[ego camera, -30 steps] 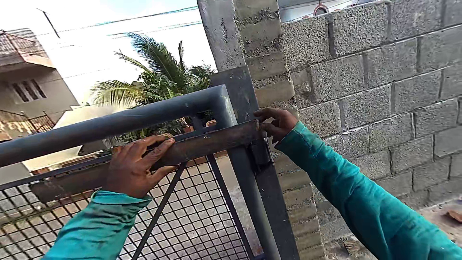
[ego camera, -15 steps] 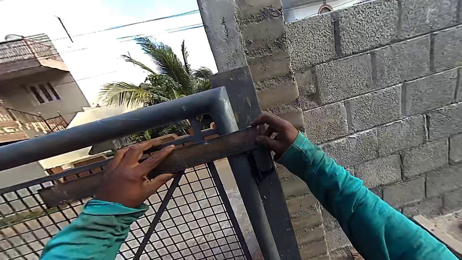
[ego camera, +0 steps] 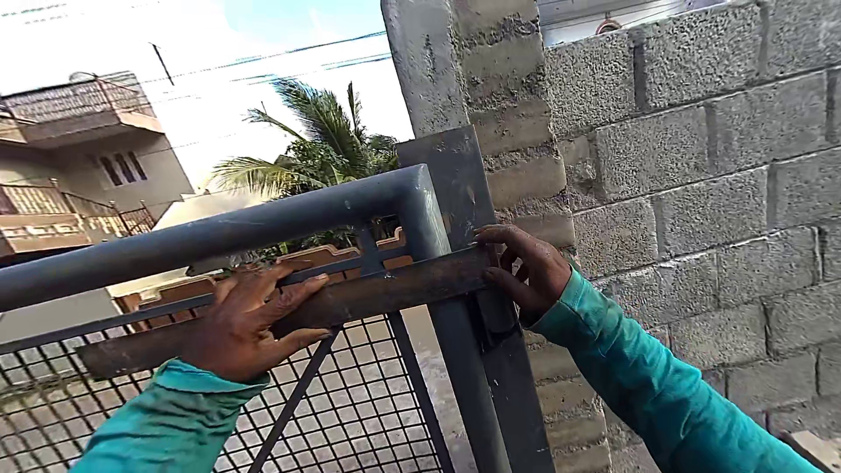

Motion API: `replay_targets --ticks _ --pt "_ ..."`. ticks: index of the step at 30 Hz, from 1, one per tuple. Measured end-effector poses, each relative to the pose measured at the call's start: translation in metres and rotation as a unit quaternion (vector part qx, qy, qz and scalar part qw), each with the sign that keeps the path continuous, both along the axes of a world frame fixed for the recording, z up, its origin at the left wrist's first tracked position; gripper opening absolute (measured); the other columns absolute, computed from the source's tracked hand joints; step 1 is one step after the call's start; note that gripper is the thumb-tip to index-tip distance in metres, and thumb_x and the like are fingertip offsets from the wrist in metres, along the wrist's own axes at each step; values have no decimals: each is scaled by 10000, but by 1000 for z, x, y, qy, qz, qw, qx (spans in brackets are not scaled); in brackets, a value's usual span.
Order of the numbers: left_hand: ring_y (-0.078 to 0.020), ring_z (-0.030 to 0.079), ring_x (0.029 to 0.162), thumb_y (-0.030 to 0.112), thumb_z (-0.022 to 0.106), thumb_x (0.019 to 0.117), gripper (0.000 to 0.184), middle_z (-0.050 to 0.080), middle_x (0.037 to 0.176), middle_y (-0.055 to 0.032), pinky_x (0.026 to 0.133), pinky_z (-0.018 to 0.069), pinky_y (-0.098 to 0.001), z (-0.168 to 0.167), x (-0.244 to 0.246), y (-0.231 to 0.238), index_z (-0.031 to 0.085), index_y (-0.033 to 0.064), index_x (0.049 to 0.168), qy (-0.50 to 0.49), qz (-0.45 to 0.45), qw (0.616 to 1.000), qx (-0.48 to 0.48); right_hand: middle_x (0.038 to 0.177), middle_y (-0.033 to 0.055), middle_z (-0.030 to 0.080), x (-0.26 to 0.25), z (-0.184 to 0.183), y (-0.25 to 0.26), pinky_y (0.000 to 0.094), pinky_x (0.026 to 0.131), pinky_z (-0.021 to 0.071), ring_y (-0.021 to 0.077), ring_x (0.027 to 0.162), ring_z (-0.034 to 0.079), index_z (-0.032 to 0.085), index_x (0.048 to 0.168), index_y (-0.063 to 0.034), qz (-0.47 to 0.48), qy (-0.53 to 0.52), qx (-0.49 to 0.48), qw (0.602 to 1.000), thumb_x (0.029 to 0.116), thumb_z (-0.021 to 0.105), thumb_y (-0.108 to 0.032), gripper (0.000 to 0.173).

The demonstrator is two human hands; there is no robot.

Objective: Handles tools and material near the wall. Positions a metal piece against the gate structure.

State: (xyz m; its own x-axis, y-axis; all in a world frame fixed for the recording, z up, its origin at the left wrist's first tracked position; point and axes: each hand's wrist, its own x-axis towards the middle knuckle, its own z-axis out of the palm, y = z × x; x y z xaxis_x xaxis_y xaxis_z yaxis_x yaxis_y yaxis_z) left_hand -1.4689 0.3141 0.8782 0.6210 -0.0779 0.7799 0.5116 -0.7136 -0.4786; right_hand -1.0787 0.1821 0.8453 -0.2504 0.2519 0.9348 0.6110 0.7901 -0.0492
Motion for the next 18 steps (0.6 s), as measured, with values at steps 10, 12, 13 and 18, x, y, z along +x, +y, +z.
replay_targets --ticks 10,12,13,18 --pt "-425 609 1158 673 577 883 726 611 1343 -262 953 411 -636 6 -1 1 680 109 1328 26 -15 999 15 1346 125 643 5 -1 5 305 607 571 141 789 674 656 1272 -38 -21 -24 30 999 897 677 -89 379" --pt "-417 610 1166 685 568 883 723 608 1353 -255 957 408 -634 4 -3 2 679 132 1336 25 -8 1000 16 1367 118 628 5 -1 3 311 588 571 141 786 674 641 1295 -66 -38 -39 26 998 852 734 -138 458" --pt "-415 605 1176 684 567 881 719 605 1354 -252 966 403 -637 4 -3 1 680 140 1337 26 -7 1000 14 1385 122 613 5 -2 2 325 580 570 153 793 677 620 1319 -77 -49 -51 23 997 814 785 -177 541" --pt "-393 603 1185 682 564 884 705 603 1364 -237 963 395 -630 7 -2 0 679 156 1339 36 -15 999 13 1376 129 620 8 3 -3 380 581 566 199 804 682 613 1332 -87 -96 -87 29 991 751 846 -236 643"
